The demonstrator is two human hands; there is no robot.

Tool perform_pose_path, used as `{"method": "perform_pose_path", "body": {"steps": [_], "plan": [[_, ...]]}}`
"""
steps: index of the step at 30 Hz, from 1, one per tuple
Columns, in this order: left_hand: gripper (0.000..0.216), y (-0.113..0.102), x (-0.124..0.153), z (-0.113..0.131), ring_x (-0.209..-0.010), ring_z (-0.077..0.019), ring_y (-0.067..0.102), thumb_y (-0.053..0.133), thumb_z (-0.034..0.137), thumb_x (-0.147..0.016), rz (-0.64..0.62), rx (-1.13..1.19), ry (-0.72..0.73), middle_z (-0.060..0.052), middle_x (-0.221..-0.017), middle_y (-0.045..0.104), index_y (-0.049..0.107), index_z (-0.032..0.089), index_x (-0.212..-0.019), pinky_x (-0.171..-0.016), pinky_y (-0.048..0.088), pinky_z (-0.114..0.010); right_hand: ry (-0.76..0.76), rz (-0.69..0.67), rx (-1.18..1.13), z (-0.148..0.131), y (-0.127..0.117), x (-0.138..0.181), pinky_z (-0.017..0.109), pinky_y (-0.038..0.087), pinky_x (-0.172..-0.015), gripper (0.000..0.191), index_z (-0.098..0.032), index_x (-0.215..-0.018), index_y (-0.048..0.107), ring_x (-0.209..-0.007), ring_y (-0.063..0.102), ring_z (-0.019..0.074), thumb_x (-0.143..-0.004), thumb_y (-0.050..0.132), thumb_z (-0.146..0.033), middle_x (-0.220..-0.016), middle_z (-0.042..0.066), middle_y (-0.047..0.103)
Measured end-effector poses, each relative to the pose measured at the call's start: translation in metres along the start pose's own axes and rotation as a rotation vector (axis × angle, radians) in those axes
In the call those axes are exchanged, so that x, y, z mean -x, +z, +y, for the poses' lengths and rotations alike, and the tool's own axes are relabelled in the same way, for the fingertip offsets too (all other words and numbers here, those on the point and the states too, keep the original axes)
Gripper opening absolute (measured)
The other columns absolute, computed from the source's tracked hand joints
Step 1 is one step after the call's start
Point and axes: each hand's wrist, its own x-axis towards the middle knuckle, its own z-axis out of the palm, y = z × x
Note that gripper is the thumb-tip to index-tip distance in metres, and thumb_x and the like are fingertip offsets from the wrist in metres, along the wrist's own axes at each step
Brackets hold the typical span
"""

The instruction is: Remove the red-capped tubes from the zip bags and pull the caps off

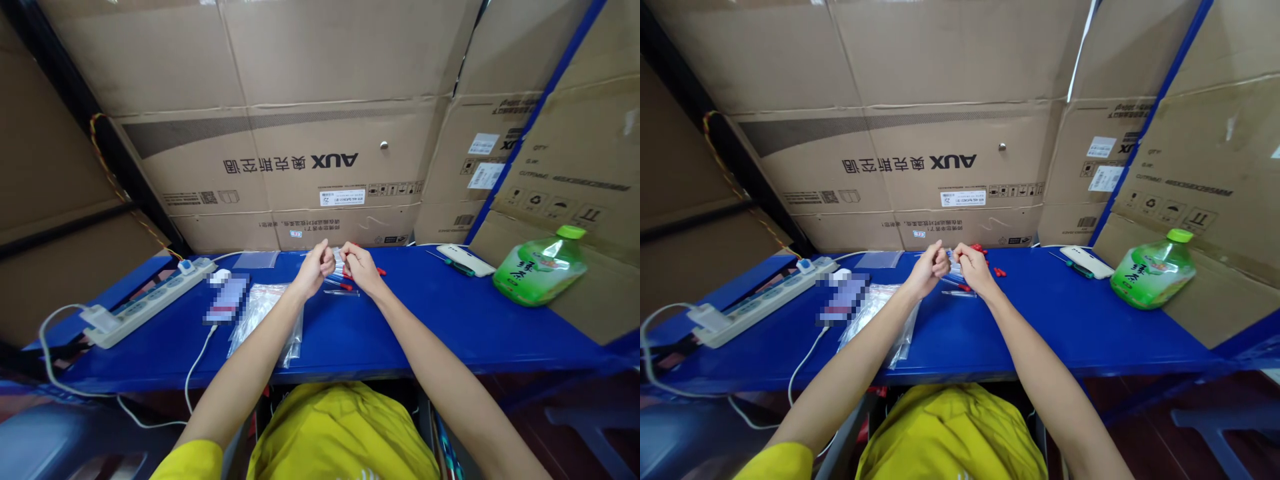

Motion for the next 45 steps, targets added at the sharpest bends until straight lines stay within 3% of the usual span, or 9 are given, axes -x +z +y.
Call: {"method": "perform_pose_path", "body": {"steps": [2,4,8,14,17,21,29,36,45], "plan": [[0.057,-0.004,-0.001,0.003,-0.041,-0.0064,0.022,0.056,0.062,-0.092,0.045,-0.004,0.06,0.009,-0.046,0.021,0.034,0.021,-0.059,-0.046,0.022,-0.023,0.055,0.033,-0.091,0.004,-0.004,-0.003,0.026,0.036,-0.052,0.013,-0.026,-0.085,0.045,-0.045,0.039,0.0132,-0.091,0.034,-0.026,-0.057,-0.007,0.039],[0.054,-0.009,-0.003,0.003,-0.043,-0.0071,0.027,0.055,0.06,-0.093,0.11,-0.126,0.105,0.007,-0.046,0.028,0.039,0.02,-0.059,-0.048,0.024,-0.023,0.079,0.135,-0.078,0.008,-0.014,-0.008,0.025,0.037,-0.052,0.017,-0.026,-0.099,0.049,-0.046,0.039,0.0125,-0.096,0.034,-0.033,-0.063,-0.007,0.046],[0.038,-0.015,-0.002,-0.005,-0.054,-0.0101,0.044,0.061,0.049,-0.09,0.178,-0.518,0.16,0.002,-0.058,0.053,0.055,0.018,-0.068,-0.057,0.033,-0.022,0.111,0.28,0.202,0.014,-0.052,-0.025,0.028,0.048,-0.072,0.034,-0.022,-0.122,0.047,-0.072,0.062,0.0167,-0.09,0.05,-0.031,-0.084,0.001,0.07],[0.022,-0.013,0.003,-0.012,-0.068,-0.0134,0.055,0.067,0.04,-0.087,0.087,-0.854,0.288,-0.001,-0.076,0.067,0.066,0.019,-0.081,-0.068,0.038,-0.023,0.432,0.193,0.788,0.025,-0.099,-0.029,0.033,0.048,-0.084,0.013,-0.024,-0.091,0.071,-0.097,0.07,0.0252,-0.083,0.064,-0.03,-0.097,0.007,0.078],[0.028,-0.012,0.002,-0.013,-0.07,-0.0143,0.056,0.065,0.043,-0.088,0.032,-0.837,0.255,-0.002,-0.076,0.068,0.068,0.018,-0.076,-0.068,0.04,-0.023,0.557,0.164,0.889,0.035,-0.102,-0.017,0.035,0.05,-0.084,0.017,-0.028,-0.094,0.078,-0.101,0.071,0.0281,-0.083,0.066,-0.034,-0.104,0.009,0.078],[0.043,-0.011,-0.001,-0.017,-0.057,-0.0119,0.049,0.063,0.054,-0.087,0.027,-0.629,0.033,-0.001,-0.062,0.058,0.064,0.015,-0.068,-0.056,0.035,-0.023,0.695,0.119,0.939,0.048,-0.098,-0.004,0.038,0.052,-0.083,0.019,-0.029,-0.094,0.081,-0.101,0.072,0.0301,-0.082,0.072,-0.04,-0.109,0.011,0.077],[0.038,-0.012,-0.001,-0.017,-0.046,-0.0061,0.038,0.069,0.05,-0.082,0.13,-0.429,-0.236,0.002,-0.061,0.047,0.061,0.015,-0.07,-0.043,0.017,-0.021,0.75,0.014,0.965,0.056,-0.101,0.0,0.04,0.053,-0.085,0.029,-0.023,-0.095,0.08,-0.102,0.072,0.0311,-0.085,0.069,-0.048,-0.105,0.016,0.076],[0.036,-0.012,-0.002,-0.017,-0.044,-0.0059,0.034,0.072,0.046,-0.081,0.148,-0.403,-0.227,0.003,-0.056,0.046,0.06,0.015,-0.067,-0.042,0.015,-0.021,0.771,-0.001,0.983,0.052,-0.101,0.0,0.042,0.053,-0.087,0.028,-0.023,-0.102,0.079,-0.107,0.071,0.0337,-0.086,0.069,-0.044,-0.111,0.016,0.075],[0.038,-0.01,-0.002,-0.017,-0.044,-0.0062,0.033,0.069,0.049,-0.082,0.157,-0.453,-0.218,0.004,-0.054,0.043,0.059,0.015,-0.067,-0.043,0.017,-0.021,0.717,-0.026,0.972,0.047,-0.102,0.0,0.038,0.052,-0.084,0.022,-0.026,-0.096,0.08,-0.103,0.072,0.0309,-0.086,0.067,-0.041,-0.109,0.014,0.076]]}}
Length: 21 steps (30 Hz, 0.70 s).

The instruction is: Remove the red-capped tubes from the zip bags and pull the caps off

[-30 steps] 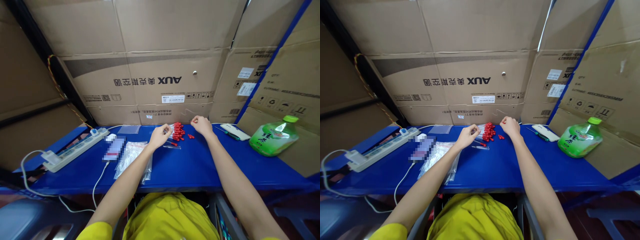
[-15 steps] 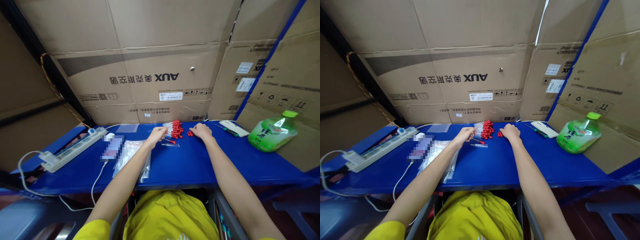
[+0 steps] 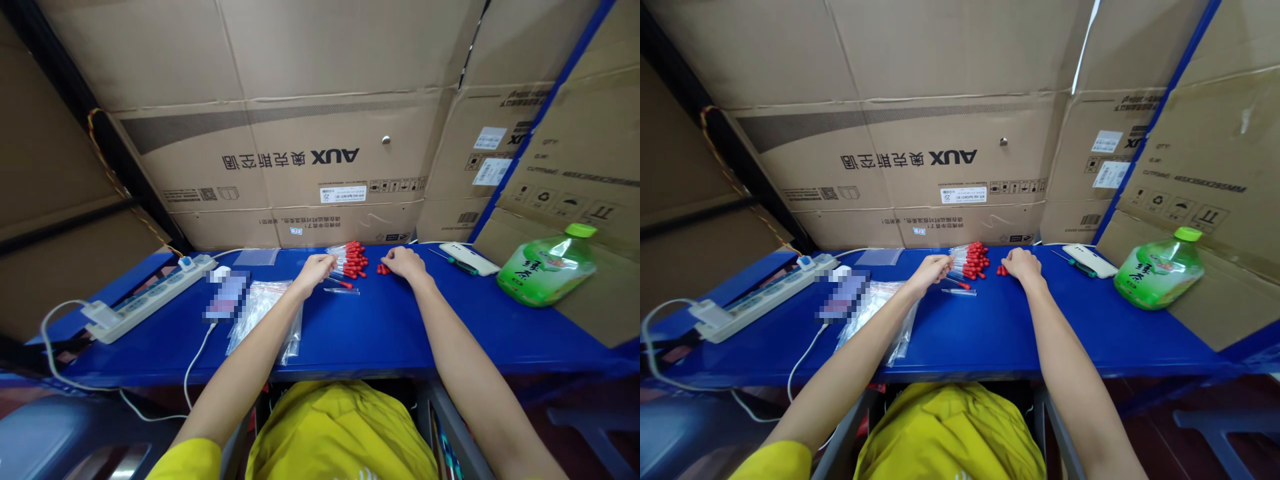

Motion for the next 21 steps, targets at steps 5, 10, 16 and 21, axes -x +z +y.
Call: {"method": "perform_pose_path", "body": {"steps": [5,10,16,21], "plan": [[0.036,0.001,0.004,0.003,-0.048,-0.0062,0.033,0.065,0.048,-0.082,-0.008,-0.063,-0.004,0.004,-0.058,0.042,0.058,0.016,-0.069,-0.045,0.019,-0.02,-0.121,-0.047,-0.027,0.0,0.001,0.001,0.031,0.05,-0.081,0.014,-0.029,-0.09,0.08,-0.098,0.072,0.0247,-0.082,0.069,-0.029,-0.098,0.006,0.078],[0.04,0.002,0.005,0.002,-0.049,-0.0059,0.031,0.069,0.052,-0.079,-0.021,-0.096,0.004,0.005,-0.057,0.04,0.054,0.017,-0.067,-0.046,0.018,-0.02,-0.198,0.085,-0.097,-0.008,-0.001,0.005,0.031,0.049,-0.079,0.015,-0.027,-0.097,0.078,-0.094,0.071,0.0244,-0.085,0.069,-0.031,-0.095,0.005,0.078],[0.04,0.002,0.006,0.002,-0.048,-0.0058,0.028,0.071,0.053,-0.077,-0.058,-0.101,-0.001,0.006,-0.053,0.039,0.058,0.016,-0.068,-0.048,0.019,-0.021,-0.76,-0.036,-0.539,-0.037,-0.003,0.023,0.029,0.051,-0.077,0.03,-0.022,-0.113,0.072,-0.084,0.069,0.0179,-0.088,0.069,-0.037,-0.101,0.004,0.078],[0.037,0.002,0.008,0.002,-0.051,-0.007,0.035,0.069,0.049,-0.081,-0.12,-0.12,0.059,0.005,-0.055,0.045,0.063,0.014,-0.07,-0.052,0.027,-0.022,-0.831,-0.203,-0.618,-0.048,0.003,0.033,0.028,0.051,-0.073,0.019,-0.02,-0.097,0.076,-0.075,0.071,0.0173,-0.088,0.068,-0.034,-0.087,0.004,0.078]]}}
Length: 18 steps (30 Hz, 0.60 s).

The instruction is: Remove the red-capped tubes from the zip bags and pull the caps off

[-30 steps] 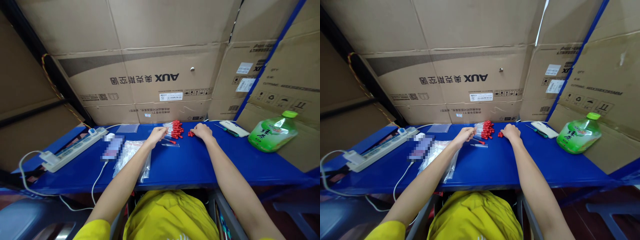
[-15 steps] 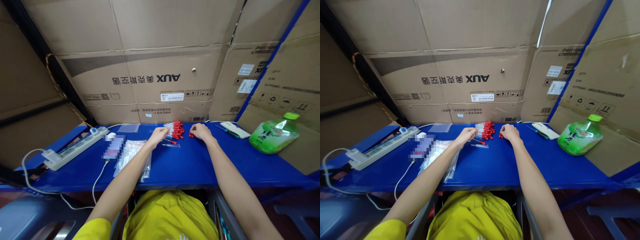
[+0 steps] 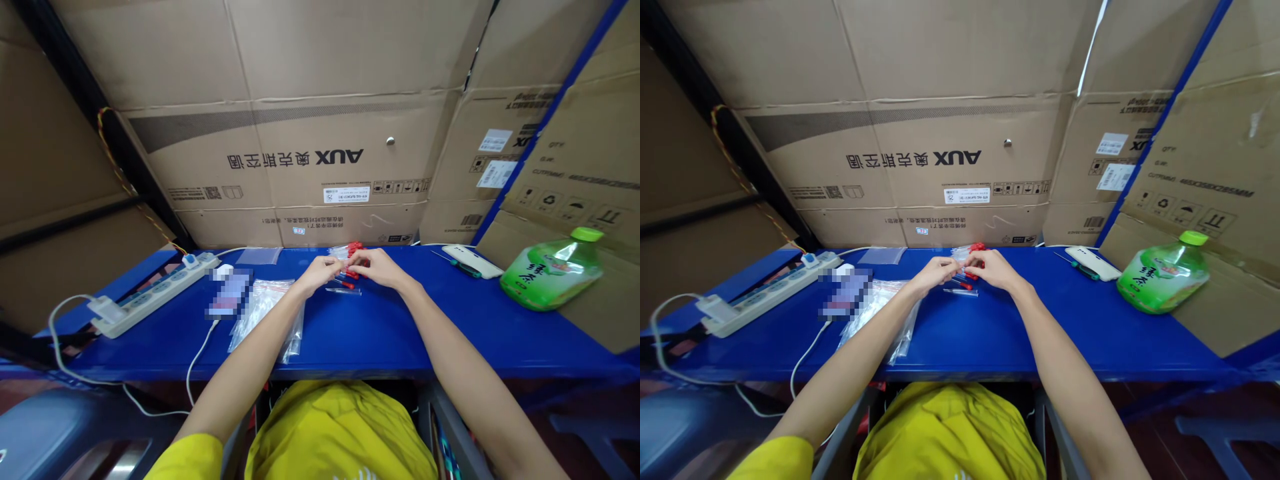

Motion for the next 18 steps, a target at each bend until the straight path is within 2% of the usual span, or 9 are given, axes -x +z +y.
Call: {"method": "perform_pose_path", "body": {"steps": [4,7,9,12,14,18], "plan": [[0.039,-0.005,-0.004,-0.006,-0.062,-0.0107,0.049,0.072,0.052,-0.082,-0.025,-0.11,0.15,-0.001,-0.068,0.063,0.072,0.013,-0.079,-0.061,0.038,-0.024,0.038,0.028,0.088,0.005,-0.006,0.001,0.027,0.05,-0.072,0.014,-0.019,-0.089,0.076,-0.073,0.071,0.0173,-0.088,0.067,-0.03,-0.081,0.003,0.078],[0.031,-0.012,-0.009,-0.013,-0.074,-0.015,0.059,0.076,0.045,-0.081,-0.003,-0.357,0.24,-0.005,-0.087,0.073,0.078,0.015,-0.091,-0.071,0.044,-0.026,0.08,0.049,0.176,0.011,-0.016,0.001,0.026,0.049,-0.072,0.012,-0.019,-0.088,0.075,-0.074,0.071,0.0176,-0.088,0.066,-0.026,-0.08,0.004,0.078],[0.021,-0.017,-0.011,-0.018,-0.081,-0.0175,0.063,0.078,0.035,-0.08,0.02,-0.608,0.279,-0.005,-0.093,0.074,0.08,0.02,-0.095,-0.076,0.046,-0.027,0.106,0.061,0.216,0.014,-0.021,0.003,0.026,0.048,-0.071,0.012,-0.018,-0.088,0.075,-0.075,0.071,0.0174,-0.087,0.066,-0.025,-0.082,0.005,0.079],[0.017,-0.022,-0.011,-0.022,-0.09,-0.0196,0.066,0.078,0.029,-0.081,-0.067,-0.848,0.347,-0.004,-0.096,0.073,0.081,0.025,-0.096,-0.082,0.048,-0.027,0.165,0.032,0.256,0.013,-0.027,0.006,0.024,0.046,-0.067,0.011,-0.018,-0.086,0.075,-0.072,0.07,0.0167,-0.086,0.066,-0.025,-0.08,0.004,0.078],[0.014,-0.023,-0.011,-0.022,-0.092,-0.0197,0.066,0.077,0.029,-0.082,-0.14,-0.9,0.383,-0.005,-0.097,0.073,0.081,0.025,-0.095,-0.084,0.049,-0.027,0.207,-0.027,0.261,0.01,-0.028,0.008,0.024,0.044,-0.063,0.011,-0.018,-0.083,0.075,-0.068,0.068,0.0158,-0.085,0.066,-0.023,-0.076,0.003,0.077],[0.009,-0.027,-0.011,-0.019,-0.095,-0.0198,0.066,0.076,0.029,-0.084,-0.16,-0.919,0.446,-0.005,-0.104,0.071,0.079,0.024,-0.091,-0.086,0.05,-0.027,0.271,-0.112,0.279,0.006,-0.029,0.009,0.023,0.041,-0.06,0.009,-0.017,-0.079,0.076,-0.066,0.066,0.0148,-0.08,0.067,-0.02,-0.072,0.002,0.076]]}}
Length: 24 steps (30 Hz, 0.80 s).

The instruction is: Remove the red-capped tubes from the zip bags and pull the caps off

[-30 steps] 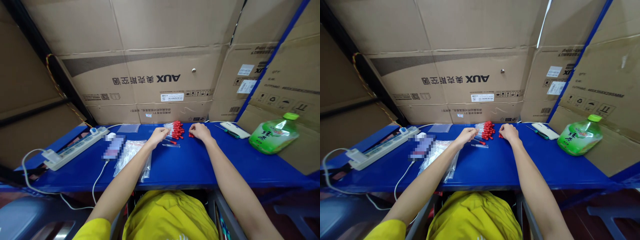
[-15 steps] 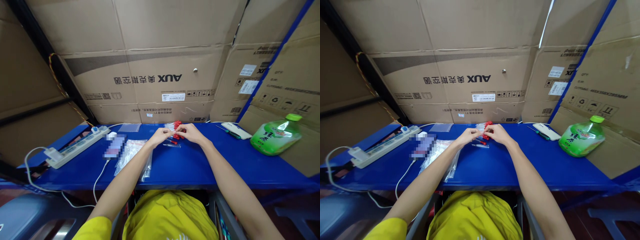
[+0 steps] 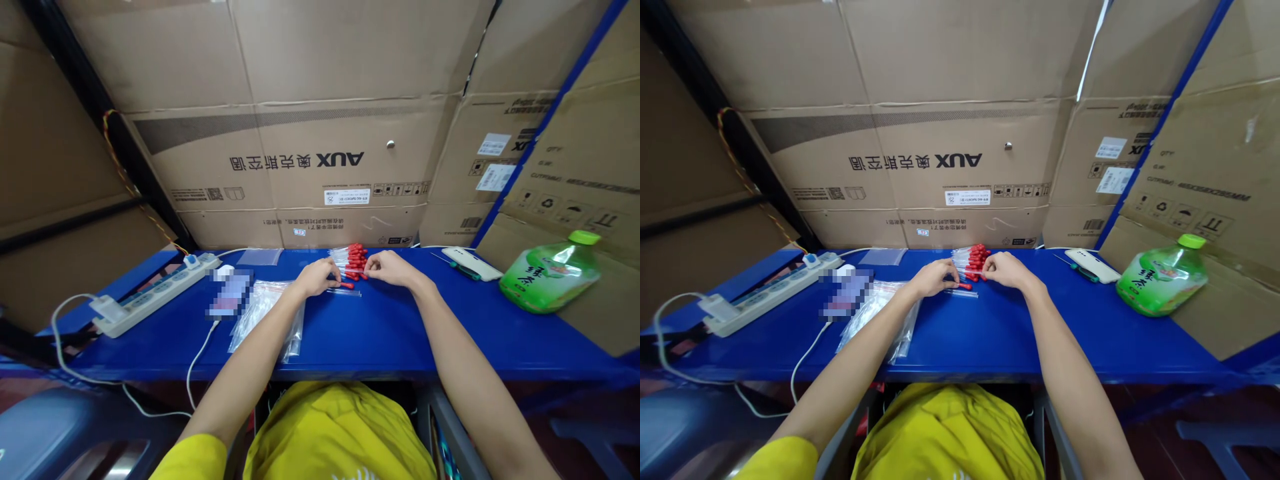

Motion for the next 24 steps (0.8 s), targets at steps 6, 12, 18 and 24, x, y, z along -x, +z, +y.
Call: {"method": "perform_pose_path", "body": {"steps": [6,12,18,24], "plan": [[0.015,-0.015,0.003,-0.001,-0.111,-0.0234,0.06,0.067,0.035,-0.093,0.229,0.048,0.12,-0.008,-0.117,0.065,0.073,0.022,-0.096,-0.101,0.046,-0.036,0.03,-0.054,0.023,0.0,0.006,-0.003,0.023,0.042,-0.06,0.011,-0.018,-0.082,0.079,-0.069,0.067,0.0157,-0.078,0.069,-0.021,-0.072,0.002,0.076],[0.018,-0.015,0.004,0.008,-0.105,-0.022,0.062,0.05,0.034,-0.102,0.354,0.115,0.05,-0.009,-0.111,0.068,0.061,0.021,-0.107,-0.096,0.046,-0.034,-0.025,-0.101,0.085,-0.006,0.018,-0.006,0.024,0.043,-0.062,0.011,-0.021,-0.076,0.079,-0.068,0.069,0.0167,-0.075,0.069,-0.016,-0.07,0.001,0.076],[0.019,-0.005,0.002,0.01,-0.088,-0.021,0.067,0.041,0.033,-0.105,0.226,0.117,-0.076,-0.007,-0.097,0.071,0.055,0.021,-0.111,-0.076,0.045,-0.028,-0.089,-0.118,0.071,-0.011,0.029,-0.007,0.024,0.045,-0.064,0.008,-0.022,-0.076,0.077,-0.068,0.069,0.0167,-0.078,0.072,-0.017,-0.072,0.0,0.077],[0.029,0.001,0.0,0.01,-0.095,-0.0235,0.069,0.034,0.04,-0.107,0.232,0.113,-0.141,-0.008,-0.102,0.073,0.056,0.023,-0.111,-0.079,0.046,-0.029,-0.105,0.057,0.097,-0.015,0.026,-0.007,0.025,0.04,-0.062,0.02,-0.021,-0.082,0.072,-0.065,0.064,0.0159,-0.09,0.067,-0.038,-0.071,0.001,0.074]]}}
